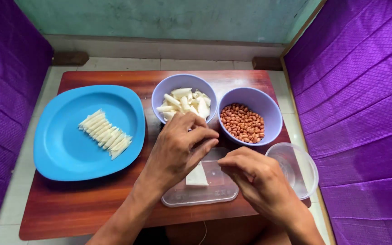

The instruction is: Roll small pieces of filling into thin dough wrappers to prepare snacks

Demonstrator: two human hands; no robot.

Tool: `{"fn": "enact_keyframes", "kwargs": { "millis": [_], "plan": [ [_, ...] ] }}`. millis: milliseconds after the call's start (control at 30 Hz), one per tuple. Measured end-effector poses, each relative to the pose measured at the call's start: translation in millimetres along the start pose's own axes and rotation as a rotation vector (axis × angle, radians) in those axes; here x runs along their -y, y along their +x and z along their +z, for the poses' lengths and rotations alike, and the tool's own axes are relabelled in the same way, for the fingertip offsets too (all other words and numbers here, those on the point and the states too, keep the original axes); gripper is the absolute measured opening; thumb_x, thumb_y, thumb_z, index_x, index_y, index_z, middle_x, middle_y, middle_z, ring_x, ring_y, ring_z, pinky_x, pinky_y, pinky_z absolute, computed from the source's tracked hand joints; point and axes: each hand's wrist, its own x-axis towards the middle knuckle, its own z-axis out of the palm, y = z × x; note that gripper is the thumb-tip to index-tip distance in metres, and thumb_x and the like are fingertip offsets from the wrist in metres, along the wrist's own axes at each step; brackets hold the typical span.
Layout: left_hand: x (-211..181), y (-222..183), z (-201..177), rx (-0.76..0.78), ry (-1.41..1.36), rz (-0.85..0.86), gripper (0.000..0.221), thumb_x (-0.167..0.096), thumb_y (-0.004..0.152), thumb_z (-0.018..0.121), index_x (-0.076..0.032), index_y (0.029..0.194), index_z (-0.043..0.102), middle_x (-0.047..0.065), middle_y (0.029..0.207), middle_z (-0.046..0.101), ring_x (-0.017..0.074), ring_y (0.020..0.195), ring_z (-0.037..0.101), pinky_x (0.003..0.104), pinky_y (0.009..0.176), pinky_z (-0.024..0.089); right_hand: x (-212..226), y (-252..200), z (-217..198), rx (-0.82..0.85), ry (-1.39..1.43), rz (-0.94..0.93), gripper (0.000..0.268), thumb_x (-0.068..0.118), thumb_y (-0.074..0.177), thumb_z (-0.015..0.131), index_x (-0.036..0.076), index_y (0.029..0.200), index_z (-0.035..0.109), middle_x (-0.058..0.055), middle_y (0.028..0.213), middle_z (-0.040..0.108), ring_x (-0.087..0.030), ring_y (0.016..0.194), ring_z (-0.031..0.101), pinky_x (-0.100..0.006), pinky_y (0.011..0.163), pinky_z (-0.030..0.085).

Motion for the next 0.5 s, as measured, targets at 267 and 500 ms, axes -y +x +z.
{"fn": "enact_keyframes", "kwargs": {
  "millis": [267, 500],
  "plan": [
    [5, -92, 10, 0.283, -0.006, -0.284, 0.029, -0.037, 0.090, 0.076, -0.021, 0.114, 0.073, 0.000, 0.097, 0.062, 0.0226, 0.084, 0.056, 0.039, 0.072, 0.042, -17, -22, 58, -0.002, 0.092, 0.028, 0.012, 0.008, 0.098, 0.063, 0.007, 0.105, 0.071, -0.007, 0.097, 0.072, -0.020, 0.084, 0.067, -0.031, 0.076, 0.052],
    [3, -106, 15, 0.215, -0.067, -0.285, 0.010, -0.019, 0.089, 0.077, -0.021, 0.094, 0.069, -0.004, 0.094, 0.064, 0.0189, 0.082, 0.056, 0.034, 0.072, 0.041, -20, -27, 77, -0.006, 0.065, 0.019, 0.012, 0.011, 0.099, 0.062, 0.009, 0.105, 0.072, -0.005, 0.102, 0.073, -0.021, 0.089, 0.063, -0.032, 0.080, 0.051]
  ]
}}
